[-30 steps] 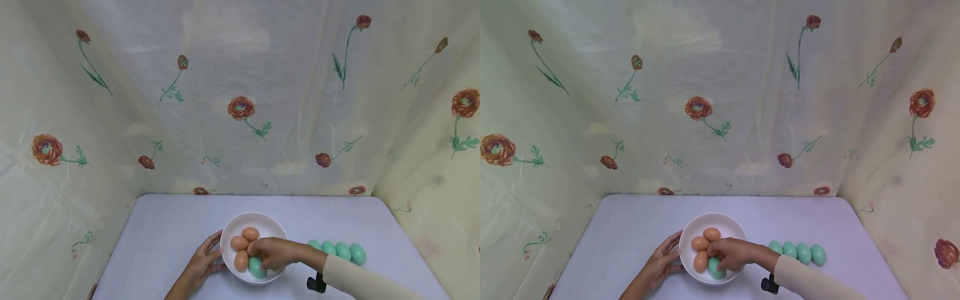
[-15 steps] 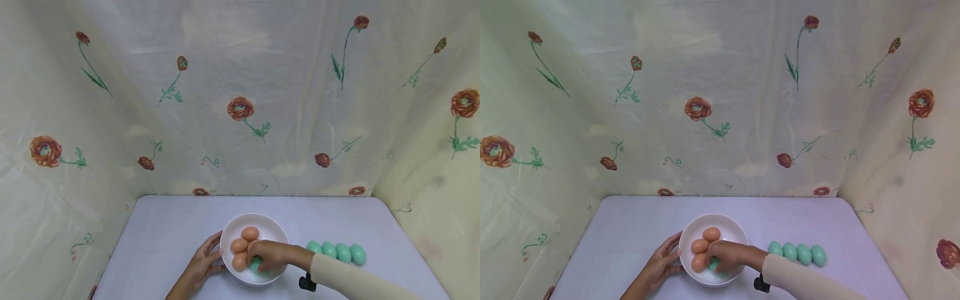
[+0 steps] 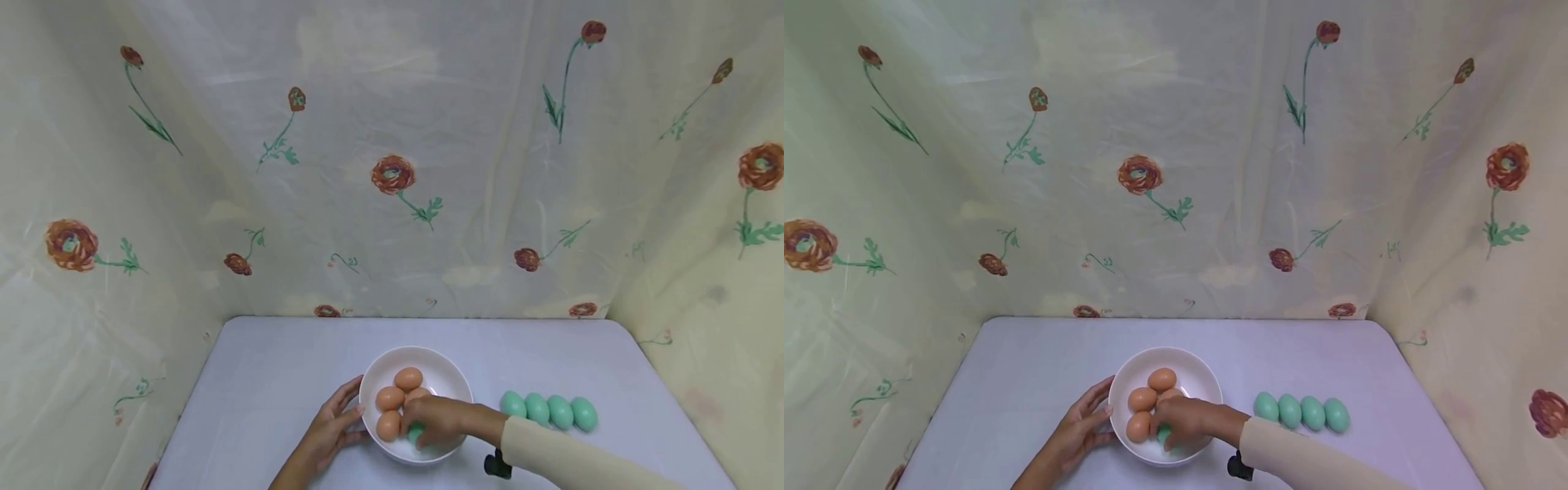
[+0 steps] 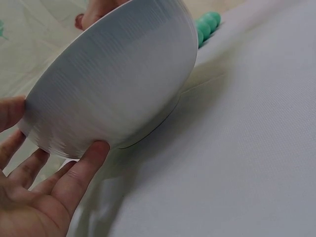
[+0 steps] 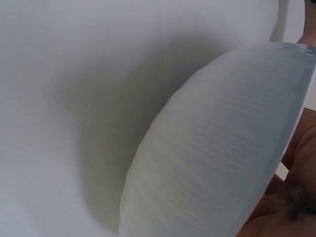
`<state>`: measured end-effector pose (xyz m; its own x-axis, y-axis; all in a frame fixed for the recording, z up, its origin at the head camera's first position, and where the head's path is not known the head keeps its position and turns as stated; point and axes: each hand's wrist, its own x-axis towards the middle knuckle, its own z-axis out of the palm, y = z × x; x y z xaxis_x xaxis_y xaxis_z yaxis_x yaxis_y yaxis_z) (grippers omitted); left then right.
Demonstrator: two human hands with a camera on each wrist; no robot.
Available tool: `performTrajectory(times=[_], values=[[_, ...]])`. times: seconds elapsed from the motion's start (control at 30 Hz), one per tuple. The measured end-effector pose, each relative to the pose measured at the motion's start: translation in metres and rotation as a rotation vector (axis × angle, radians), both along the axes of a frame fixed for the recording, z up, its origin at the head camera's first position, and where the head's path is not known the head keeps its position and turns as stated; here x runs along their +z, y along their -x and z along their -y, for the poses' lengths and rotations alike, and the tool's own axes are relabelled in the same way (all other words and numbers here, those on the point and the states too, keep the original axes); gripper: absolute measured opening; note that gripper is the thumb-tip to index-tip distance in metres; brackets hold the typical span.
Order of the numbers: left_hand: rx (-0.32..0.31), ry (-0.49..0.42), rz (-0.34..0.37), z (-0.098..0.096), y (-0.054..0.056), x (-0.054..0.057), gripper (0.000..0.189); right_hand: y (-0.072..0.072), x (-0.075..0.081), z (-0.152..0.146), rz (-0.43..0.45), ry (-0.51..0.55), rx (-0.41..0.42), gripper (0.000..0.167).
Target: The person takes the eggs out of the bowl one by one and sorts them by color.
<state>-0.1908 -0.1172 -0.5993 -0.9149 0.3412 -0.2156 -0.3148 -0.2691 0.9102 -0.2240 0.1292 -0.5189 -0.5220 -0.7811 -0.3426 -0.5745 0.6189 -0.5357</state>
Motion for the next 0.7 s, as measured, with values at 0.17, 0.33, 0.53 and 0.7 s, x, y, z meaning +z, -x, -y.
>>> performTrajectory(times=[0.17, 0.33, 0.53, 0.7], values=[[0.002, 0.000, -0.002, 0.000, 0.000, -0.001, 0.065, -0.001, 0.000, -0.002, -0.006, 0.022, 0.015, 0.027], [0.000, -0.011, 0.010, -0.001, -0.002, -0.002, 0.065, -0.002, 0.007, -0.006, -0.018, 0.062, 0.056, 0.027], [-0.003, -0.008, 0.000, 0.001, -0.002, -0.001, 0.066, 0.000, 0.026, -0.020, -0.116, 0.170, 0.123, 0.033], [-0.006, -0.010, -0.008, 0.000, -0.002, -0.002, 0.065, 0.001, 0.046, -0.042, -0.031, 0.179, -0.030, 0.033]])
